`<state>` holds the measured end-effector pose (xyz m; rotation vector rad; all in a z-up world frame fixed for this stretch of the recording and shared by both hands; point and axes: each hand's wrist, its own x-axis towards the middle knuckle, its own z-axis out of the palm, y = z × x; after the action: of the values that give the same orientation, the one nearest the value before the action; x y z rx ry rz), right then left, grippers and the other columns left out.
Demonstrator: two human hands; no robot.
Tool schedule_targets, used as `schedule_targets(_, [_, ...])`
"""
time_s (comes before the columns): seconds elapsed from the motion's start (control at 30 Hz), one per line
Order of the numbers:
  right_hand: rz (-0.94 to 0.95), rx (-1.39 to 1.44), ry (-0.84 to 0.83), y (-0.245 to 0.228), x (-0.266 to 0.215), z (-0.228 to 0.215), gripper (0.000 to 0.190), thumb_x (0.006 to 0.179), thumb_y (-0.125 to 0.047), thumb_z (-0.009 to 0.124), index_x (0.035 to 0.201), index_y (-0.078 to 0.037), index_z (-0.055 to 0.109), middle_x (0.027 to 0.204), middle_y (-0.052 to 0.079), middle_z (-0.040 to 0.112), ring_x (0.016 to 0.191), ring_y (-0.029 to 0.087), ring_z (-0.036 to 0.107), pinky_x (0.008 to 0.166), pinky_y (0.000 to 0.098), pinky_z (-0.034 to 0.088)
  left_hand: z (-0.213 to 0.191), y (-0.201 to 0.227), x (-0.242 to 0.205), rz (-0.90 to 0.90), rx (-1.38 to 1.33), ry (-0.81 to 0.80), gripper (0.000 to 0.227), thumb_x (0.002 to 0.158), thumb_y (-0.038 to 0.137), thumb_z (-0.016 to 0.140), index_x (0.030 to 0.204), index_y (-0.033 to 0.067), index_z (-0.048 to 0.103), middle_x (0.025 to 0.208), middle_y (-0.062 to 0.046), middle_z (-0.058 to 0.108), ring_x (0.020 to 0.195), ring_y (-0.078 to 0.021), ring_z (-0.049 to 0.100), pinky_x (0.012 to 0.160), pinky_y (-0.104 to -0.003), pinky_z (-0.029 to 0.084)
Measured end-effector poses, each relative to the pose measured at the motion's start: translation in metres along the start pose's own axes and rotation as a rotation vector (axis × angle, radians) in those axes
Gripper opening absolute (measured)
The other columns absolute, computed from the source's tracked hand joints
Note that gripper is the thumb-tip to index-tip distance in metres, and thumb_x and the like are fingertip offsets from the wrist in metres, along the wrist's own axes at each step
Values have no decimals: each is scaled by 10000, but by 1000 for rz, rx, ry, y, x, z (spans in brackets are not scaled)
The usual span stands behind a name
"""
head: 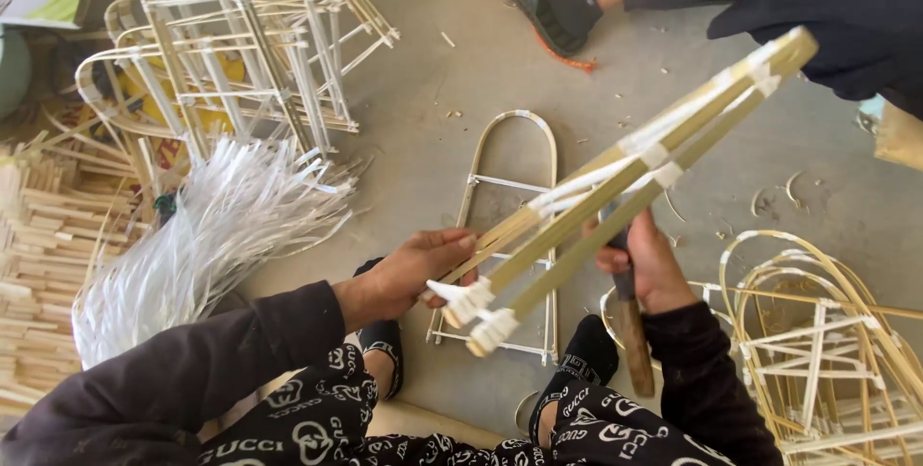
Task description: Assembling bamboo or wooden furniture frames using hands and a small knife.
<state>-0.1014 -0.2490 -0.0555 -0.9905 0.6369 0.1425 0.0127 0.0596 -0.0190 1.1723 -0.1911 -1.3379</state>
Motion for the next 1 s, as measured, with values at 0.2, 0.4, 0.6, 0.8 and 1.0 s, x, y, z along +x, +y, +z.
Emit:
schedule_targets(0.2, [78, -10, -328, 74, -7, -10, 369, 1140, -314, 513, 1079, 47, 563, 730, 46, 552, 560, 108, 520, 484, 265, 443, 17, 20, 14, 5, -78, 167, 458, 1068, 300, 457, 1447, 57, 541, 989, 3, 733, 715, -14, 679, 610, -185, 579])
schedule_targets(0.4, [25, -332, -423, -22, -61, 78, 389, 1021, -294, 483, 1351, -106, 565, 705, 84, 703, 486, 144, 658, 436, 261, 535, 32, 14, 20, 101, -249, 59, 504, 1075, 300, 482, 1500, 32, 522, 1114, -11, 741, 903, -53, 706, 775, -223, 604])
schedule_targets(0.6, [-242, -518, -521, -6, -44, 60, 335, 1098, -203, 503, 1348, 20, 504, 850, 114, 710, 714, 145, 713, 574, 269, 562, 29, -3, 22, 207, -131, -77, 509, 1114, 381, 460, 1542, 106, 487, 733, -39, 637, 522, -76, 529, 475, -232, 458])
schedule_targets(0.8, [-72, -530, -323, -29, -72, 86, 279, 1042, -170, 461, 1266, -4, 474, 725, 89, 674, 459, 154, 642, 415, 273, 508, 43, -9, 17, 146, -227, -56, 526, 1101, 348, 458, 1555, 83, 458, 695, -6, 565, 469, -39, 416, 390, -199, 305])
schedule_targets(1.0, [-160, -576, -277, -34, -78, 95, 279, 1029, -161, 475, 1271, -21, 475, 715, 85, 655, 460, 144, 627, 401, 267, 493, 57, 21, 2, 159, -66, 15, 532, 1065, 327, 419, 1556, 122, 426, 751, -36, 677, 458, -41, 407, 423, -190, 299])
